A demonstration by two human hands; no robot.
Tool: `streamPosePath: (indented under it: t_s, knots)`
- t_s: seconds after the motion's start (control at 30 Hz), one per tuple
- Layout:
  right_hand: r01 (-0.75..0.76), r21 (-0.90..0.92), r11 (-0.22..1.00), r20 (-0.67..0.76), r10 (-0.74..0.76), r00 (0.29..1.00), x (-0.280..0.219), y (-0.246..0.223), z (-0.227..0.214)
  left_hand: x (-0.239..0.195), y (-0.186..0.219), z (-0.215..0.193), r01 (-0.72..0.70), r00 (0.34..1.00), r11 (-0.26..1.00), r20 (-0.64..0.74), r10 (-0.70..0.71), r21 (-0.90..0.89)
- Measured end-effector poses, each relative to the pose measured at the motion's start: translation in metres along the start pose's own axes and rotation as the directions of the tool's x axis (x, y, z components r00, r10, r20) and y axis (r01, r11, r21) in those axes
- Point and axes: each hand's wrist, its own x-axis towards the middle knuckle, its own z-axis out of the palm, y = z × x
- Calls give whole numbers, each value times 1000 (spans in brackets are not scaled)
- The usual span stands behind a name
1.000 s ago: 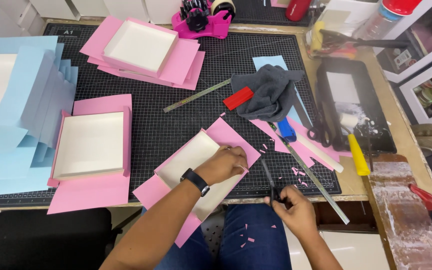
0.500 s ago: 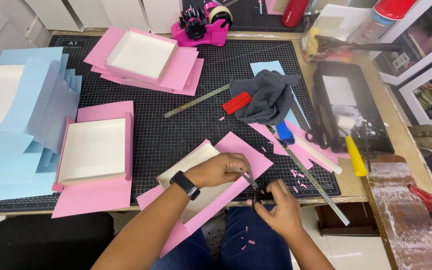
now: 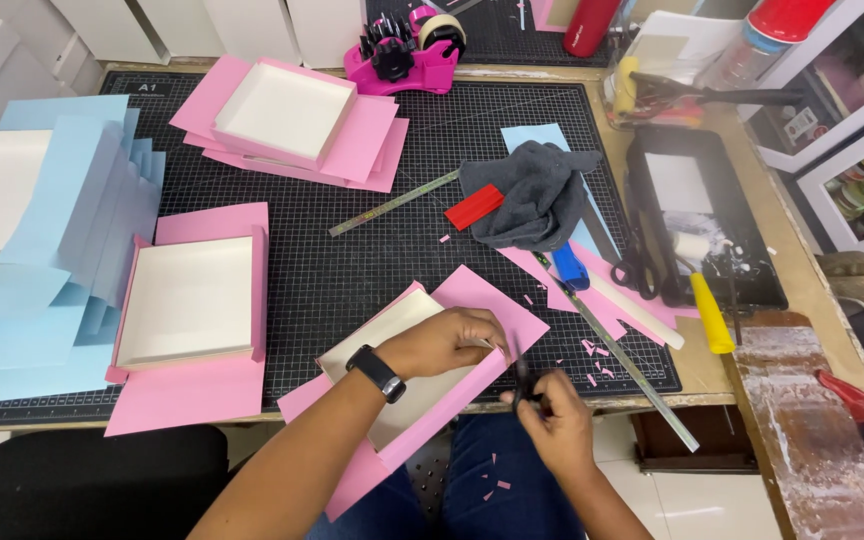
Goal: Assembling and folding paper boxes on a cutting mat using scissors and a ruler.
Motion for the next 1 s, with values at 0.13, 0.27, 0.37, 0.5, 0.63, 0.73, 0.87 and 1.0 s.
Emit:
streamPosePath:
  t_s: [0.13, 0.27, 0.37, 0.5, 0.63, 0.73, 0.87, 1.0]
  knots:
    - [-56, 127, 990, -92, 68, 993, 11, -8, -13, 10, -35, 22, -118, 990, 959, -50, 136, 259]
    - [-95, 138, 986, -77, 106, 991, 25, -10, -24, 20, -68, 45, 9, 999, 869, -42, 14, 495]
    - [-37, 71, 997, -15, 38, 999, 41, -12, -32, 18, -60, 38, 26, 998, 891, -67, 5, 454]
    - [-45, 66, 997, 78, 40, 996, 70, -23, -35, -3, -37, -2, 44, 969, 884, -236, 77, 466]
    - [-82, -156, 984, 321, 129, 938, 102, -48, -26, -28, -61, -51, 546, 804, 689, -530, -271, 476]
    - [-68, -269, 961, 461, 191, 867, 126, -86, -20, -39, -65, -68, 541, 785, 800, -497, -370, 259]
    - [-34, -318, 947, 523, 206, 827, 144, -89, -1, -39, -58, -72, 371, 804, 927, -483, -348, -51]
    - [-52, -320, 946, 542, 228, 809, 151, -78, 12, -38, -65, -70, 321, 781, 924, -494, -382, -208]
